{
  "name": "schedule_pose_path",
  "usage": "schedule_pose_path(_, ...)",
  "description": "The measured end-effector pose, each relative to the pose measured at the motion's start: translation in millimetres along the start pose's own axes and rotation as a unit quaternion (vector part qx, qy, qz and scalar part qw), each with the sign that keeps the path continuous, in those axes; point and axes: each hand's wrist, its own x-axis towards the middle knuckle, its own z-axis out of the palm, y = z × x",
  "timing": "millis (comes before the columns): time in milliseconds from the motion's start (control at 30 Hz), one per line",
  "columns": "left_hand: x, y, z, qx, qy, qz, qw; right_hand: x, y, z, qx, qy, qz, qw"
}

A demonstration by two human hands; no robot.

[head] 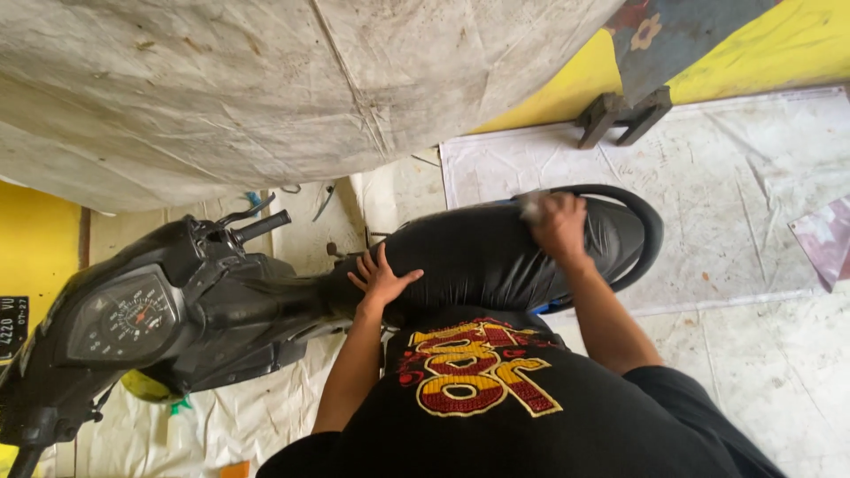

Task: The person wipes the black seat of a motorcycle with a white cloth. They move the cloth back and forth across the seat surface, covering the front, middle, and rear sections while standing in a workshop.

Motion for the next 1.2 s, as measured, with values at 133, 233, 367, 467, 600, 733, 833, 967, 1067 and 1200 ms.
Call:
schedule_pose_path(133,-3,-5,-15,0.013,0.004,0.033,0.999,5,47,-18,-0.054,-0.009,0.077,0.995)
schedule_pose_path(233,-3,-17,-26,0.035,-0.024,0.031,0.999,-1,44,-9,-0.019,0.005,0.131,0.991)
schedule_pose_path(367,8,-30,-28,0.002,-0.005,0.053,0.999,-14,-13,19,-0.031,0.011,0.105,0.994)
schedule_pose_path(467,9,-33,-25,-0.003,0.005,0.083,0.997,-37,-77,30,-0.007,0.009,0.045,0.999)
schedule_pose_path(600,8,-32,-25,-0.009,0.02,0.096,0.995,-57,-136,31,0.04,-0.043,-0.067,0.996)
schedule_pose_path(733,23,-48,-18,0.014,0.01,0.12,0.993,-61,-93,7,0.029,-0.068,-0.128,0.989)
schedule_pose_path(833,23,-50,-14,0.016,-0.015,0.133,0.991,-76,-40,-2,0.007,0.021,0.046,0.999)
schedule_pose_path(967,26,-53,-15,0.012,-0.029,0.132,0.991,-80,-47,4,-0.116,0.089,0.135,0.98)
schedule_pose_path(1067,31,-54,-11,0.02,-0.033,0.133,0.99,-84,-103,27,-0.106,0.082,0.18,0.975)
schedule_pose_path(1200,30,-56,-9,0.014,-0.036,0.132,0.991,-98,-188,41,-0.078,0.044,0.114,0.989)
